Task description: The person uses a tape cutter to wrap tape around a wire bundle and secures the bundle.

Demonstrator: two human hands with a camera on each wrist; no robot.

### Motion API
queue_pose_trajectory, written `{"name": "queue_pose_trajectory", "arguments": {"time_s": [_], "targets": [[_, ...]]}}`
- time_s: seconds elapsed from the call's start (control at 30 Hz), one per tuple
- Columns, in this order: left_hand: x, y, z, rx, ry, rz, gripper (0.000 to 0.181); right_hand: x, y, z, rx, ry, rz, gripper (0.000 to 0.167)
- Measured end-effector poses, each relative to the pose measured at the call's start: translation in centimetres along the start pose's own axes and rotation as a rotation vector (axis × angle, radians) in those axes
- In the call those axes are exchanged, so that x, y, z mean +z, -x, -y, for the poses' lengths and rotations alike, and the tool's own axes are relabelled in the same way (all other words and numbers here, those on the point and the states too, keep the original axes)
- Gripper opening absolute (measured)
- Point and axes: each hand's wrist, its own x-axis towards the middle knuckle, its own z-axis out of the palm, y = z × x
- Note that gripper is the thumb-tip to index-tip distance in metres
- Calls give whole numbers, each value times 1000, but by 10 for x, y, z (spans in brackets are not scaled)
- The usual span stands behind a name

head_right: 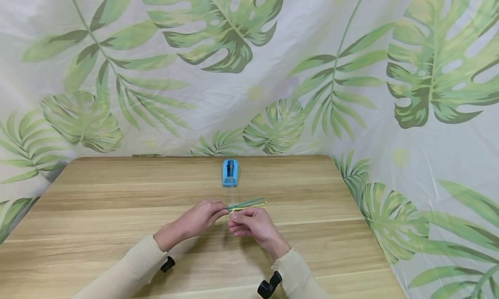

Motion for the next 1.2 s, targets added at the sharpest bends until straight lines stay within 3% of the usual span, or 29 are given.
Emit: {"name": "queue_pose_trajectory", "arguments": {"time_s": [0.37,0.8,1.2], "targets": [[2,1,0,-20,-12,-57,17,8,-1,-7,-55,106,-119,27],[2,1,1,-13,3,-79,15,12,-9,-13,-70,80,-174,34],[2,0,8,5,42,-53,17,13,-20,-17,-108,28,-201,19]]}}
